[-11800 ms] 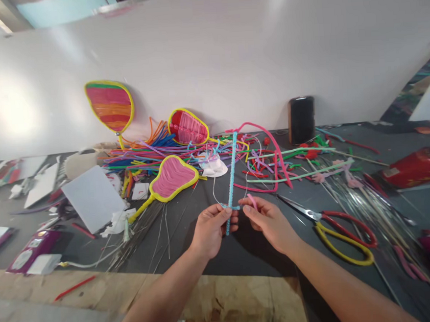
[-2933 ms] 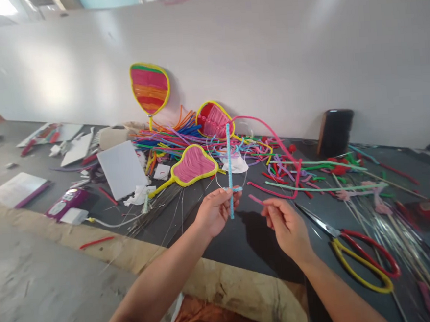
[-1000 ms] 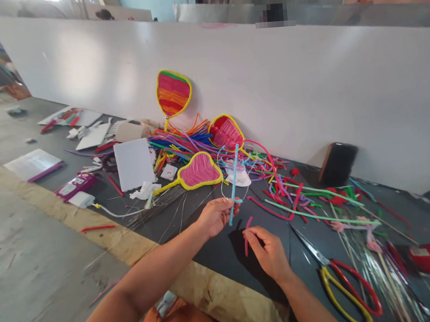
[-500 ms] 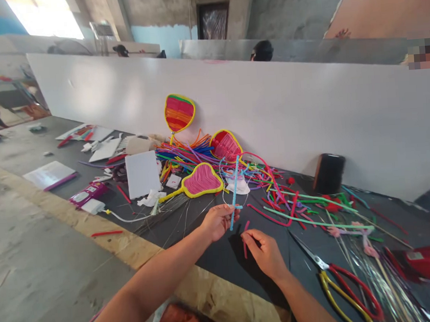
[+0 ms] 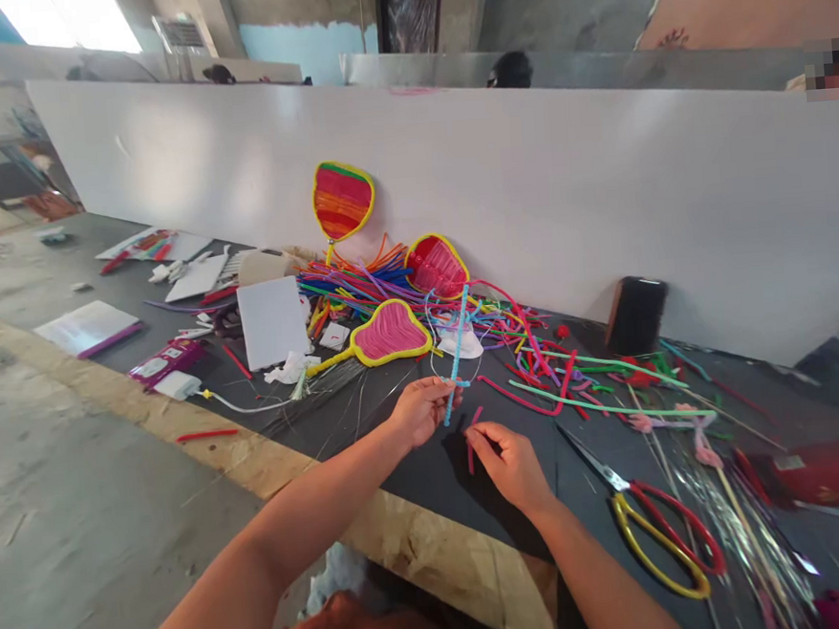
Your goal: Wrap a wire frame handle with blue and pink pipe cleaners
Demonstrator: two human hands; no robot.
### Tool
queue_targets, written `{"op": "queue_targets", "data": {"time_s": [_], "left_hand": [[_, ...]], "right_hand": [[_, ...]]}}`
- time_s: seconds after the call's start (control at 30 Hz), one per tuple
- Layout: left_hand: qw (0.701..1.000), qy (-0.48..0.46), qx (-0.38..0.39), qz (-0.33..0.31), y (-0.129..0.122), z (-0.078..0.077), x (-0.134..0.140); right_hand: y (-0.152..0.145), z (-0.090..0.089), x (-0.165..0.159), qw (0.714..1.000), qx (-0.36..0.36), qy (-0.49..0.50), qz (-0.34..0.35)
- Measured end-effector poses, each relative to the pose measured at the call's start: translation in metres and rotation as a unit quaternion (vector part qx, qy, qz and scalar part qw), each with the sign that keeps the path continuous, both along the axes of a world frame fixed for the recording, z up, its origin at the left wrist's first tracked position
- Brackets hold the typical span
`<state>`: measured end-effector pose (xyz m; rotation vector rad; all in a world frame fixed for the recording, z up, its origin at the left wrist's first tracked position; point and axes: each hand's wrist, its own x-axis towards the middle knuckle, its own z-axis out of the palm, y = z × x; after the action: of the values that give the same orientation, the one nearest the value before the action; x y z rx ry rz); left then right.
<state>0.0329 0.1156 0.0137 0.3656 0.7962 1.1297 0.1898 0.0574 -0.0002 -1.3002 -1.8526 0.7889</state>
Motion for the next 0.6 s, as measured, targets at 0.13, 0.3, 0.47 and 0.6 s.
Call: {"op": "queue_targets", "data": {"time_s": [0.13,0.3,0.47,0.6], "left_hand": [[1.0,0.009,0.01,0.003,-0.0003,-0.0002,0.0017],[1.0,0.013,0.01,0.013,-0.0017,0.0,0.0025],[1.0,0.006,0.007,0.014,-0.0019,-0.0024,0.0042],[1.0,0.002,0.004,0.019,-0.0015,-0.0051,0.0058]], "right_hand": [[0.0003,-0.0003,0.0024,1.0,-0.01,0.0,-0.011],[0.0011,0.0016,0.0017,1.0,-0.01,0.004,-0.016],[0.0024,0.0024,0.0015,1.0,-0.018,0.008,-0.005],[0.0011,0.0,0.0046,0.998,-0.049,0.034,-0.017]]}}
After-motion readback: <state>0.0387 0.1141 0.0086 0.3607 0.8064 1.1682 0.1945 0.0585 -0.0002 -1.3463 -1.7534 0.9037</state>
